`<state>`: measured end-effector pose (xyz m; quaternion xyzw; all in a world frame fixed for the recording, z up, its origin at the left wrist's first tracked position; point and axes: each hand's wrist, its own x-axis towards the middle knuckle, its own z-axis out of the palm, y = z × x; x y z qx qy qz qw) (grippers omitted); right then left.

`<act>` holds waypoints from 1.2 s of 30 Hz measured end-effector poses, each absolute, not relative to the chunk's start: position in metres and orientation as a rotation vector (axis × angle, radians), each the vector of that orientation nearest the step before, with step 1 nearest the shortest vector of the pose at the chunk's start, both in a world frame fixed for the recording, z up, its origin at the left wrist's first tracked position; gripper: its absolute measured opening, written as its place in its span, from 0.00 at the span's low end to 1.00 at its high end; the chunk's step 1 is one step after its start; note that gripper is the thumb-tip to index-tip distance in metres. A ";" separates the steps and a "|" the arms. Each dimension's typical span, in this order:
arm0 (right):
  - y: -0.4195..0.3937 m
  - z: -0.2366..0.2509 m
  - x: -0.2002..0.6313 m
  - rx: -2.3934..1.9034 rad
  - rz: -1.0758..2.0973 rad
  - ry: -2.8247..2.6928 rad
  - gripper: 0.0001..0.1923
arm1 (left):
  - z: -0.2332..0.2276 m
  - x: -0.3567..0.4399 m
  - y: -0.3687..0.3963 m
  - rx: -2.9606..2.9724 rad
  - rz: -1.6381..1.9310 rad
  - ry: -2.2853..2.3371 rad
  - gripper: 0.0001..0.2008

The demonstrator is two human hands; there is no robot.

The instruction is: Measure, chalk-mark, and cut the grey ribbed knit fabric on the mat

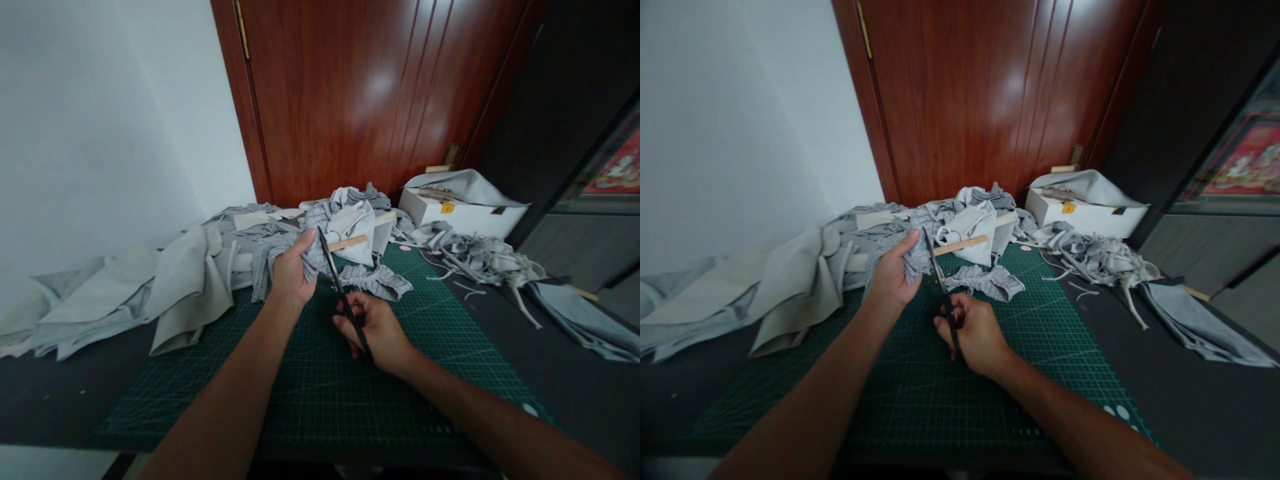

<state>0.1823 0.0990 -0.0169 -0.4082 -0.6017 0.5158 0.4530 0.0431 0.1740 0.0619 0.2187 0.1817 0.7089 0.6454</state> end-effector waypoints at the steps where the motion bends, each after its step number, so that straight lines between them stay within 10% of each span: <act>1: 0.099 -0.016 0.183 -1.009 1.275 -1.494 0.13 | 0.062 0.043 0.174 0.491 1.625 0.425 0.15; 36: 0.096 -0.013 0.186 -0.949 1.275 -1.539 0.18 | 0.064 0.050 0.172 0.448 1.794 0.497 0.12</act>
